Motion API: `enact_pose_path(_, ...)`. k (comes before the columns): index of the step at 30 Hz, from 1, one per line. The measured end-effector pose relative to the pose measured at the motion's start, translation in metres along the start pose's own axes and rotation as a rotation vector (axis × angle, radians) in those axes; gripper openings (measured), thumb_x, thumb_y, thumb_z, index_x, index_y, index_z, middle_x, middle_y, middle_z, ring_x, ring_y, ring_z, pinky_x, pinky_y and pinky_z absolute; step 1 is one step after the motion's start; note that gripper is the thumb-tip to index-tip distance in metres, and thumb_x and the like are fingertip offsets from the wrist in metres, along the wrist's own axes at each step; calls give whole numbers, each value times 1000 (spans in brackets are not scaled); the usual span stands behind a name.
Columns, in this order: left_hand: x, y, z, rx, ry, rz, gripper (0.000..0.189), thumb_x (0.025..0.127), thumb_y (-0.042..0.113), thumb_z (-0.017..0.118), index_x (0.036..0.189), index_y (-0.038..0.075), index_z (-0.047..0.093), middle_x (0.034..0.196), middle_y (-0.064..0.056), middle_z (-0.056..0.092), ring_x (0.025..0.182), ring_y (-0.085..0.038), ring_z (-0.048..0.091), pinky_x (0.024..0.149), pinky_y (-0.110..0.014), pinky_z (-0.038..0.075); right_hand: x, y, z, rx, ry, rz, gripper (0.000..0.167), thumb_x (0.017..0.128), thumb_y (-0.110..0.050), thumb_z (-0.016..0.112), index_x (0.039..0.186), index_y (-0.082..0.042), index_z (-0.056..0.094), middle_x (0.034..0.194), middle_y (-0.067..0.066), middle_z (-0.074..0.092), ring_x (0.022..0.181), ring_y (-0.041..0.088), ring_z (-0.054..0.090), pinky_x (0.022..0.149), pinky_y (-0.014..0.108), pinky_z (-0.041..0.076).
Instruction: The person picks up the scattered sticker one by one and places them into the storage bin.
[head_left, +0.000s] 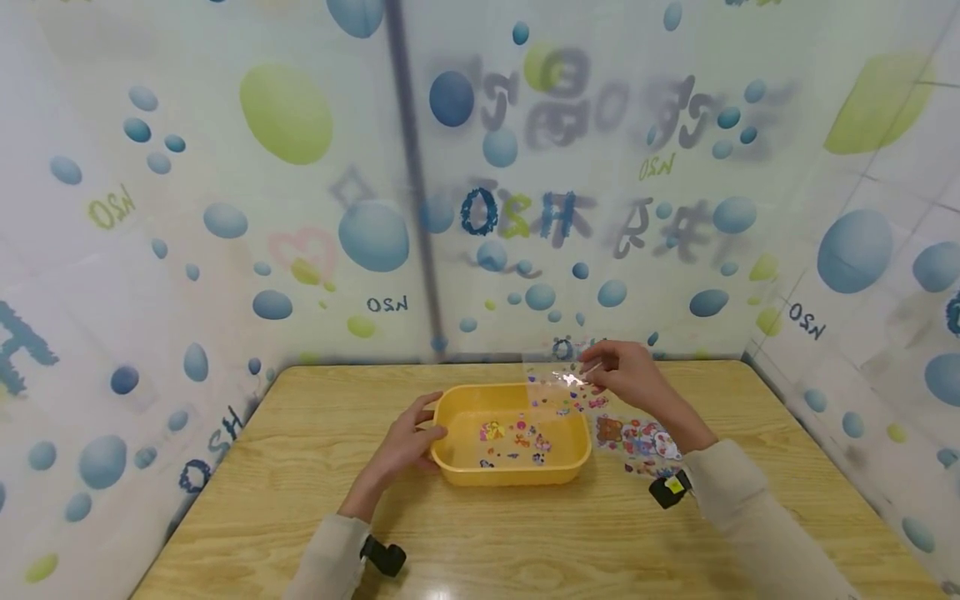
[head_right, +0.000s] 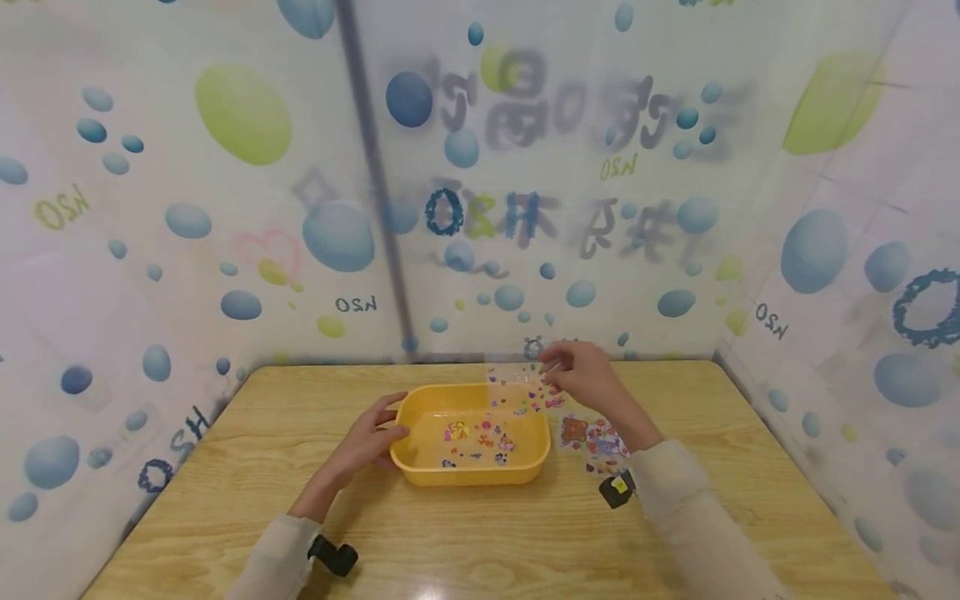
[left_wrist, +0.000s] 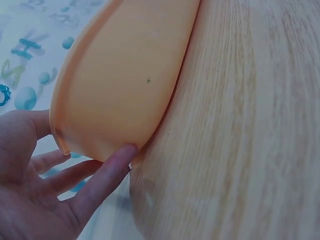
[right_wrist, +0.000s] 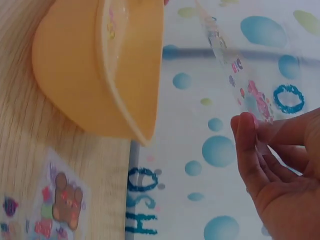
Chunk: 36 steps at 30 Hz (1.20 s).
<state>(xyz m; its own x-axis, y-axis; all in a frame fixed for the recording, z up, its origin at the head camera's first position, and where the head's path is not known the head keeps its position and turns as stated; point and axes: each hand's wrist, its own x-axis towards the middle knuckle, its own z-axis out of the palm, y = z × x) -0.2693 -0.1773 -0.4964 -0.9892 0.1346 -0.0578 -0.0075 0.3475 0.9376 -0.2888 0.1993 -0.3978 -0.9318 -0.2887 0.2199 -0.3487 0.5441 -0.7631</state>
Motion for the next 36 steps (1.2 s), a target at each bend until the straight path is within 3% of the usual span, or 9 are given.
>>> enact_pose_path(8,0,2,0,4,1,-9,62,100,14,64,157,22,42,150,-25,53,102,-31,72,60,-44,65,13,-11,29,86,-105,70,30,92,3,64,122,7,67,104,19,72,82,19,72,73,33,66)
enact_pose_path(14,0,3,0,7,-7,-4,62,100,13,64,157,20,41,149,-26,53,103,-32,72,59,-44,65,20,-14,51,78,-203,129,30,91,5,63,120,6,68,97,15,70,77,18,70,74,33,66)
enact_pose_path(20,-2,4,-1,6,-28,9,63,100,12,63,158,18,40,148,-28,52,105,-36,71,59,-45,65,29,-14,70,73,-238,182,27,89,4,70,116,6,71,96,14,71,73,17,70,71,32,66)
enact_pose_path(27,-2,3,-2,10,-24,8,63,100,13,63,158,18,40,149,-28,52,105,-35,71,59,-45,65,39,-10,88,18,-281,185,24,88,4,70,111,6,73,94,14,72,70,16,69,69,32,66)
enact_pose_path(36,-2,0,-2,-11,-17,9,62,100,13,64,157,20,41,148,-26,53,103,-33,72,59,-45,65,44,-20,93,-148,-386,300,25,88,-2,72,112,2,77,105,13,74,76,19,68,71,32,66)
